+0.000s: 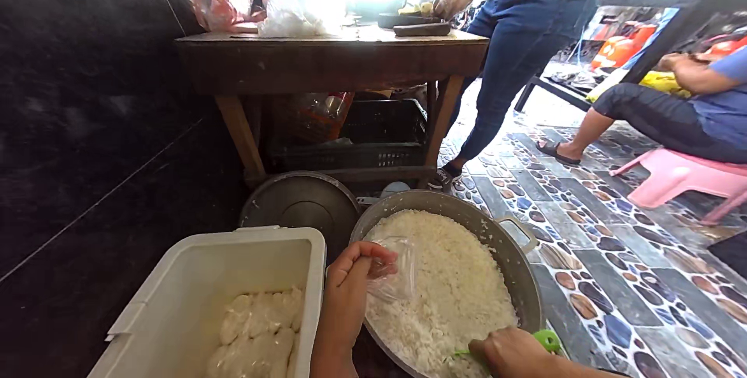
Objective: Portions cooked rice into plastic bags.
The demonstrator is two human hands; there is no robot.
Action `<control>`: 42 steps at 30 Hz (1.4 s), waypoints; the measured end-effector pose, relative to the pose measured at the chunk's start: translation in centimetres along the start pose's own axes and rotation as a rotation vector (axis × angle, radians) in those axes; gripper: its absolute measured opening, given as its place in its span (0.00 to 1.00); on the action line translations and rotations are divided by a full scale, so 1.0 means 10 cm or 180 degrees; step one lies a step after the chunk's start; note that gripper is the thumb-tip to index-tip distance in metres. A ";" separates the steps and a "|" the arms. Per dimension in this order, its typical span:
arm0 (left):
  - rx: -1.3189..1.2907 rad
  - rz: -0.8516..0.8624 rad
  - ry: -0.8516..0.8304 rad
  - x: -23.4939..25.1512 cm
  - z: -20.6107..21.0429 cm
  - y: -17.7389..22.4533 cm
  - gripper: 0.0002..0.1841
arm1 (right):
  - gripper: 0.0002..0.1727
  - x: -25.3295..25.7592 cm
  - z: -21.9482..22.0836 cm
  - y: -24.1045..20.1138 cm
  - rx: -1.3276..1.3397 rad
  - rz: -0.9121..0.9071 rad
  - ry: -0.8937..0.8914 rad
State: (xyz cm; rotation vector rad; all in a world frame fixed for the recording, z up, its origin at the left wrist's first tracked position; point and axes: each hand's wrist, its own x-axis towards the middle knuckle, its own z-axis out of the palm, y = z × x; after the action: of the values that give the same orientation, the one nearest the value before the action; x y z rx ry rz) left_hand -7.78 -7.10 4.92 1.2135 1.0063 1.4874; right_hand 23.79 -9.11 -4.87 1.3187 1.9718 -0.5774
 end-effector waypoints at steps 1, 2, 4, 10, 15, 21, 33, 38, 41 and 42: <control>0.0093 -0.0023 -0.0095 0.04 -0.04 -0.04 0.17 | 0.17 0.08 0.01 0.01 0.0090 -0.0060 0.0052; 0.0185 -0.0055 -0.0143 0.08 -0.09 -0.09 0.16 | 0.17 0.18 0.06 0.04 0.0225 -0.0127 0.0128; 0.0366 -0.0117 0.0054 0.15 -0.11 -0.14 0.13 | 0.17 0.37 0.15 0.11 0.0662 -0.0345 0.0261; 0.0652 -0.0657 0.0281 0.29 -0.04 -0.39 0.12 | 0.20 0.58 -0.18 0.26 0.2471 -0.0621 0.0205; 0.1353 -0.1488 -0.0402 0.34 0.24 -0.72 0.28 | 0.21 0.23 -0.66 0.31 0.4094 -0.0445 0.0928; 0.0200 -0.1176 -0.0578 0.27 0.82 -0.71 0.37 | 0.15 -0.30 -1.25 0.37 0.3856 -0.0539 0.0707; -0.0082 -0.0841 -0.0851 0.20 1.29 -0.73 0.48 | 0.24 -1.12 -1.76 -0.51 0.0162 0.0704 0.0924; -0.0400 -0.0744 -0.0364 0.23 1.26 -0.73 0.43 | 0.18 -0.96 -1.93 -0.51 0.0176 0.0784 0.1146; -0.0551 -0.0474 -0.0031 0.30 1.20 -0.71 0.41 | 0.18 -0.94 -2.00 -0.62 0.0174 0.0574 0.1155; -0.0633 -0.0484 0.0041 0.30 1.17 -0.70 0.40 | 0.17 -0.85 -2.01 -0.60 0.0178 0.0557 0.1247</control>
State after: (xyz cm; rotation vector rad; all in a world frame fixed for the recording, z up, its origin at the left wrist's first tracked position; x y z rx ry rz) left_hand 4.63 -2.24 0.89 0.9665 0.9144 1.4398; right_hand 14.50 -2.94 14.78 1.7234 2.1255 -0.3076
